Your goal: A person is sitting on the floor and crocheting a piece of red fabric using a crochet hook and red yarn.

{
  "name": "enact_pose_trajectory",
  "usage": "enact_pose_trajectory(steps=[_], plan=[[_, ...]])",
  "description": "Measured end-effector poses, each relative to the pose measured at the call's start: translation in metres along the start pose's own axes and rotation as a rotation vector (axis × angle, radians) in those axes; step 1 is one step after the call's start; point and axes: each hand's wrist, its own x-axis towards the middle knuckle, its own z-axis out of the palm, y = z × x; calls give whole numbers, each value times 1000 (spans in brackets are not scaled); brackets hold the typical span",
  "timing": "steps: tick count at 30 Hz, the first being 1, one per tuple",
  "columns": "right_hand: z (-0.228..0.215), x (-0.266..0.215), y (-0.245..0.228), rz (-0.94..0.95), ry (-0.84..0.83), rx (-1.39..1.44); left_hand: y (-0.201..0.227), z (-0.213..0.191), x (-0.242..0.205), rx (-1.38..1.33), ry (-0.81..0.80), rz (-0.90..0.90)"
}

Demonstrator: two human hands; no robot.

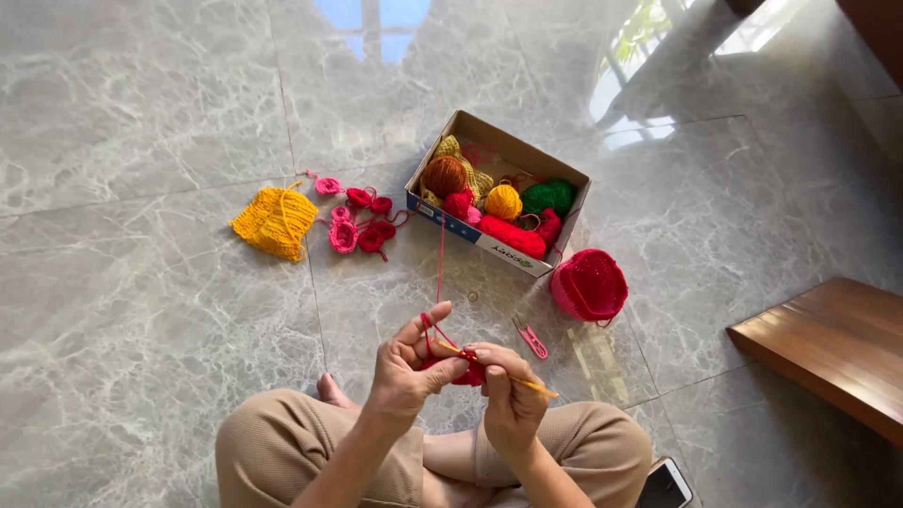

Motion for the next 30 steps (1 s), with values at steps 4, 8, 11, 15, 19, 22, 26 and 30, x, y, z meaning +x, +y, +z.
enact_pose_trajectory(steps=[4, 8, 11, 15, 19, 22, 26, 30], plan=[[2, -8, -23, -126, -36, -287, -12, 14, -28, 87, 52, 129], [-10, -14, -14, -589, -84, -591, 2, 12, -33, 13, -59, 84], [-10, 4, -27, -587, -123, -441, 35, 17, -20, -56, -238, 48], [8, 51, -56, -452, -84, -160, 64, 32, 5, 146, -208, 142], [16, 73, -56, -333, -82, -115, 64, 22, 28, 121, -194, 142], [20, 75, -28, -326, -71, -126, 46, -6, 43, 117, -153, 121], [6, 54, 21, -89, -40, -68, 29, -33, 49, 76, -69, -43], [-6, 50, 40, 85, -85, -4, 29, -44, 55, 139, -26, -160]])
